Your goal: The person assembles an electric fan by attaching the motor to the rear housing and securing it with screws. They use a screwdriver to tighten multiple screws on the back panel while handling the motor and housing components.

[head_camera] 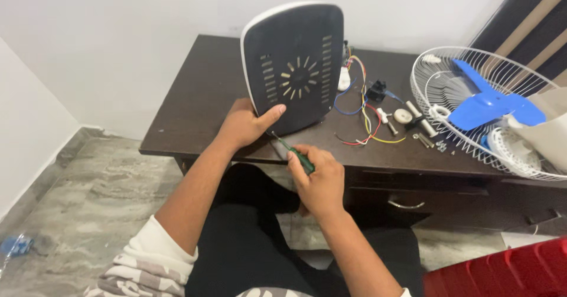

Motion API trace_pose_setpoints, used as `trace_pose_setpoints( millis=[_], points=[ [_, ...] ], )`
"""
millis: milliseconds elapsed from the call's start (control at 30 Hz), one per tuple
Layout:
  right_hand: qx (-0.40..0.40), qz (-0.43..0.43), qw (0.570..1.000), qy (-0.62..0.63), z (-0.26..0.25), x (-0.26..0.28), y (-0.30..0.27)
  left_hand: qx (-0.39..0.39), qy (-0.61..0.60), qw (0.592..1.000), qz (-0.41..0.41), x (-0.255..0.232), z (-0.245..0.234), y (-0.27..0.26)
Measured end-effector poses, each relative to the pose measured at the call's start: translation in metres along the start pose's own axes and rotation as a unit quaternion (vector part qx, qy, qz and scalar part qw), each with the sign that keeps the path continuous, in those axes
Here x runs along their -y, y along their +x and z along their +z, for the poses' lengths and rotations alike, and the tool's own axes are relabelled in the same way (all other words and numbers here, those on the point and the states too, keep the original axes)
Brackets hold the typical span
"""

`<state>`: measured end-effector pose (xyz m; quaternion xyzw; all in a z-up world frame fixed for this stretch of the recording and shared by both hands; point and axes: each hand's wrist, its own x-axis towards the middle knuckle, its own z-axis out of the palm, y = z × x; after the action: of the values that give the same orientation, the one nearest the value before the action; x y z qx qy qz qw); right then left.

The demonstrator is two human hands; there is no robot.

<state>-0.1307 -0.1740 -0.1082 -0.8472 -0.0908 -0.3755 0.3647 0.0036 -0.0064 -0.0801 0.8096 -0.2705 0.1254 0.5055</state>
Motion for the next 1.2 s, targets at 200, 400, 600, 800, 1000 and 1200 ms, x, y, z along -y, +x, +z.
trace_pose_setpoints(
  millis=[200, 400, 600, 800, 1000, 1200],
  points=[
    [0.001, 0.016, 1.0, -0.012, 0.003, 0.001, 0.001, -0.006, 0.023, 1.0, -0.013, -0.001, 0.002, -0.001],
    [-0.017, 0.035, 0.999, -0.017, 0.0, 0.009, 0.006, 0.0, -0.005, 0.999, -0.043, -0.012, 0.002, 0.002],
    [0.051, 0.189, 0.981, 0.002, -0.004, 0.016, 0.011, 0.009, 0.027, 0.998, -0.061, -0.014, 0.001, 0.002],
    [0.02, 0.064, 0.998, -0.008, -0.006, 0.016, 0.009, 0.015, 0.041, 0.996, -0.078, -0.016, 0.001, -0.002],
    [0.041, -0.007, 0.998, -0.041, -0.003, 0.012, 0.006, 0.019, 0.044, 0.995, -0.089, -0.012, 0.004, -0.001],
    [0.023, -0.161, 0.983, -0.089, -0.008, 0.011, 0.007, 0.015, 0.025, 0.997, -0.075, -0.011, 0.005, -0.001]
  ],
)
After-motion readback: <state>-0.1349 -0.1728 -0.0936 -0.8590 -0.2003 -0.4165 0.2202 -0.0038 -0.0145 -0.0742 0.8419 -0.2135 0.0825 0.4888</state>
